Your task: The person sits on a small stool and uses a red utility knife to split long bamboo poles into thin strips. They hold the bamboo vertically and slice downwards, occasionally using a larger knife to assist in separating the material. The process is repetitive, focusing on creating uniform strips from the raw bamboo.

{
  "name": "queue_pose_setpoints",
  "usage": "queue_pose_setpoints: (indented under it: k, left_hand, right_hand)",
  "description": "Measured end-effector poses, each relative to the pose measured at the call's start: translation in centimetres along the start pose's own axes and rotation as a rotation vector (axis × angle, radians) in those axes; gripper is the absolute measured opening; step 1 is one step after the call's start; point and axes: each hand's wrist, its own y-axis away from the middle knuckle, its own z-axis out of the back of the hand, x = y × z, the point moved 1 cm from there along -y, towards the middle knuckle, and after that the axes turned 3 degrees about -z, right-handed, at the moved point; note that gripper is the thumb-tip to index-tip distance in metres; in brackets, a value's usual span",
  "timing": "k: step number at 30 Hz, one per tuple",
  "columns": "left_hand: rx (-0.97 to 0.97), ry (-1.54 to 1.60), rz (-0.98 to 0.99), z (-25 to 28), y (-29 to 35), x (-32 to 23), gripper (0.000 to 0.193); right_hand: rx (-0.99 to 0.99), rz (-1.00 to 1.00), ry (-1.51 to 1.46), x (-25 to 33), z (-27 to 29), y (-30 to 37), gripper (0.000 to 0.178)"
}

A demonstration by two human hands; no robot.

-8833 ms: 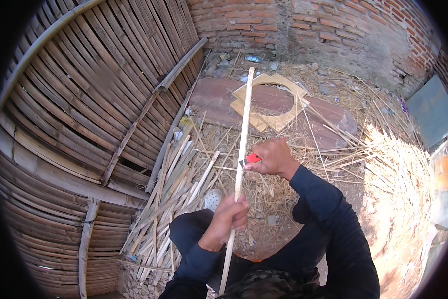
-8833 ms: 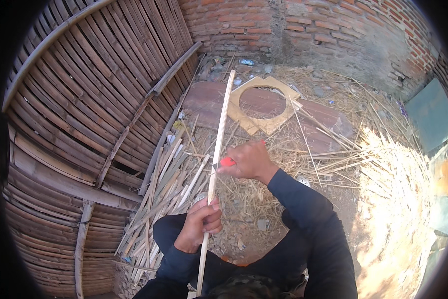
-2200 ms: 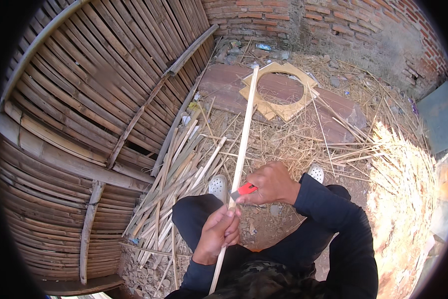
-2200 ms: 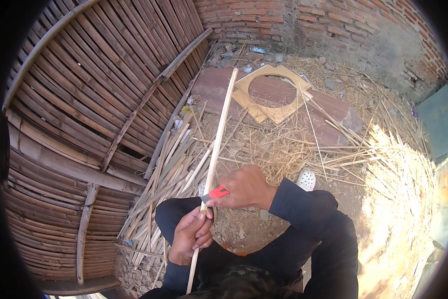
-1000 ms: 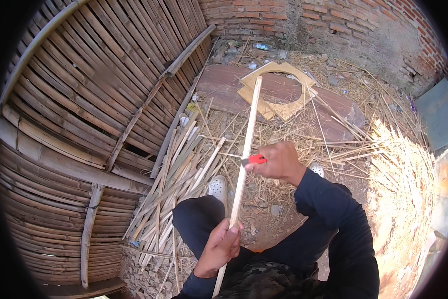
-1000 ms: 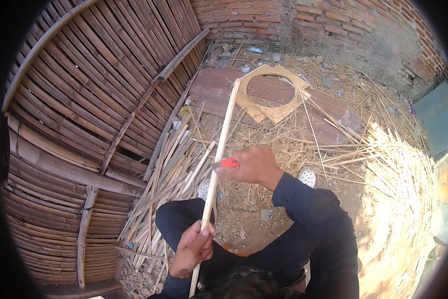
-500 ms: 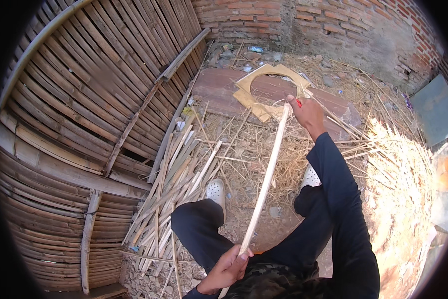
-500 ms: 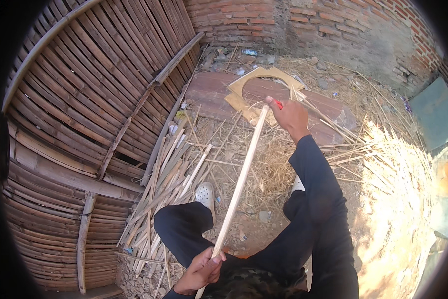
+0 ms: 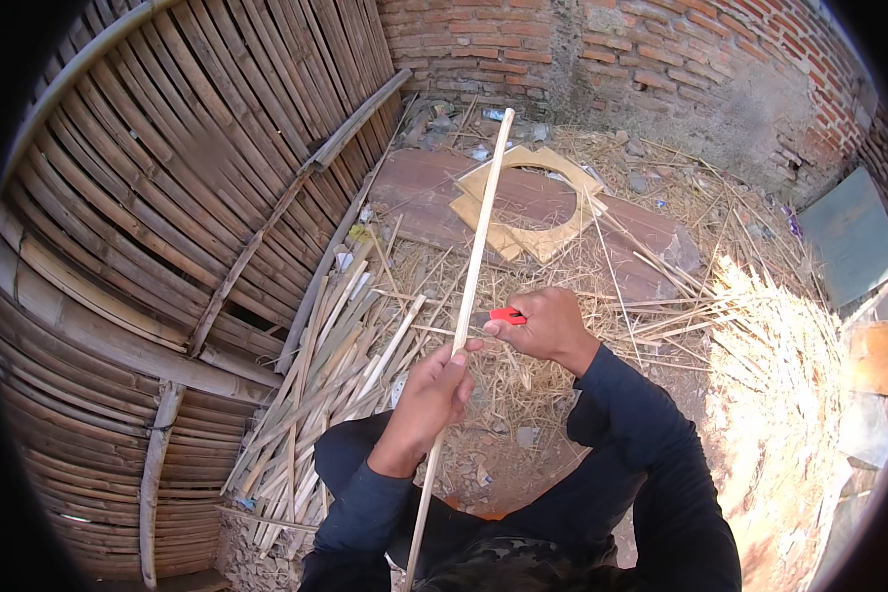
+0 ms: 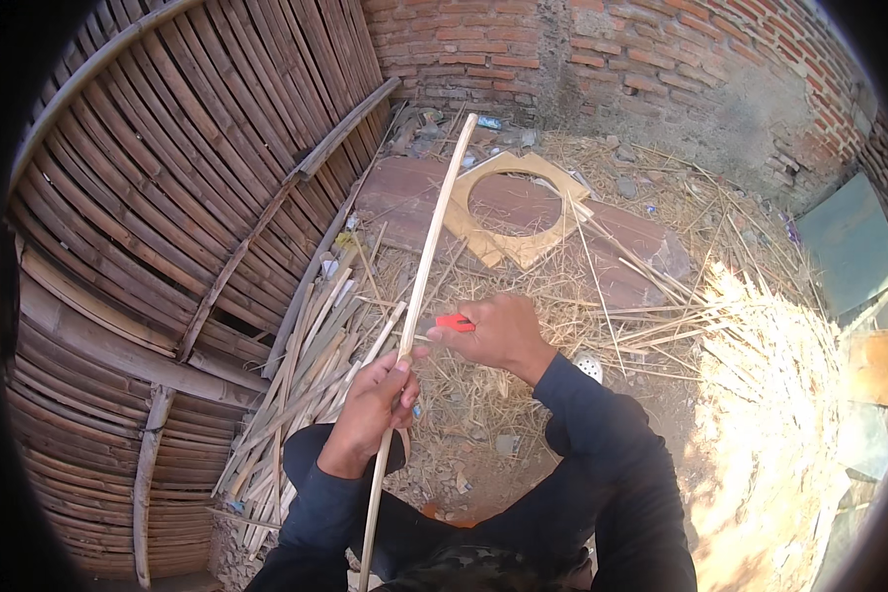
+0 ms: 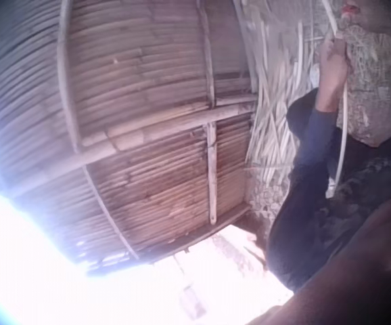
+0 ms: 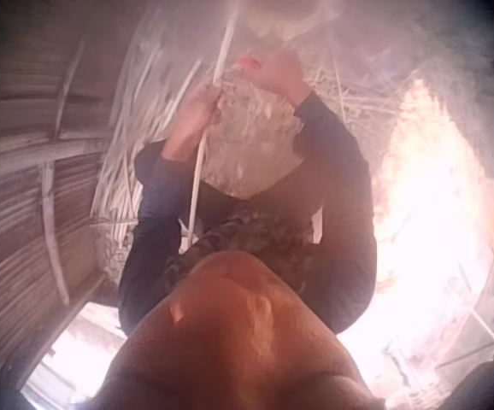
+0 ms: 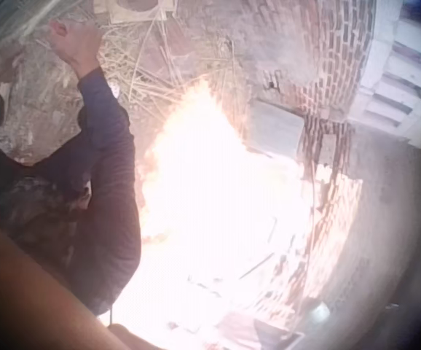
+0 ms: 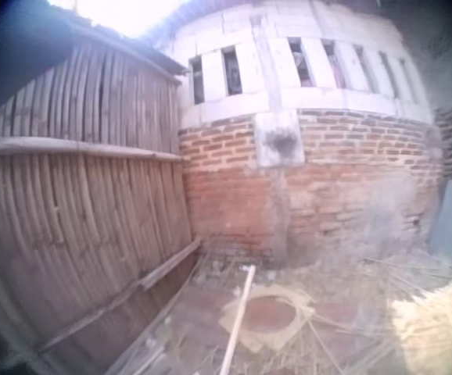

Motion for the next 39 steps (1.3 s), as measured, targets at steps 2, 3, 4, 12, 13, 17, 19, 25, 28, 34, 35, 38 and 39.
queue_pose_setpoints:
  k: [2,3,4,12,13,17,19,25,28,34,35,38,39]
  left_hand:
    - [0.085,-0.04,-0.043,-0.4,-2.0,-1.1,0.033]
    - [0.088,-0.068,-0.036,-0.4,-2.8,-1.1,0.033]
    - [0.091,-0.096,-0.029,-0.4,-3.5,-1.0,0.033]
    - [0.005,-0.105,-0.036,1.4,-4.1,0.3,0.028]
    - [-0.001,-0.119,-0.05,1.5,-4.2,0.3,0.028]
    - [0.037,-0.278,-0.135,2.4,-3.9,0.3,0.029]
    - [0.022,-0.41,-0.234,2.5,-3.3,1.9,0.03]
    - [0.116,-0.465,-0.176,2.4,-1.9,3.1,0.031]
    - [0.092,-0.547,-0.289,4.1,-2.7,3.8,0.032]
    - [-0.365,-0.177,-0.233,7.8,-2.8,-1.0,0.031]
    - [-0.365,-0.149,-0.205,8.3,-2.7,-1.2,0.031]
    - [-0.37,-0.12,-0.154,8.9,-2.8,-1.8,0.032]
    - [-0.358,-0.116,-0.161,8.8,-2.7,-1.6,0.032]
  right_hand:
    - [-0.02,0.002,0.0,-0.8,-0.1,-0.7,0.055]
    - [-0.032,0.0,0.002,-1.2,0.0,-1.0,0.053]
    - [-0.04,0.027,0.015,-1.2,0.0,-1.2,0.053]
    - [0.009,0.004,0.19,-2.8,-2.5,-2.9,0.054]
    - [-0.002,0.01,0.188,-2.7,-2.7,-3.2,0.055]
    - [0.065,0.055,0.098,-0.6,-2.6,-2.9,0.059]
    - [0.093,-0.022,0.158,-1.8,-2.7,-3.6,0.062]
    - [0.084,-0.394,0.158,-8.7,-1.4,-5.1,0.073]
    - [0.003,-0.556,0.141,-10.7,-2.4,-5.7,0.074]
    - [0.7,-0.429,0.16,-8.7,-9.1,2.0,0.06]
    - [0.911,-0.348,0.135,-7.3,-12.1,5.5,0.056]
    - [1.363,-0.293,-0.168,-3.8,-22.8,18.8,0.059]
    - [1.54,-0.404,-0.242,-3.3,-25.7,23.4,0.061]
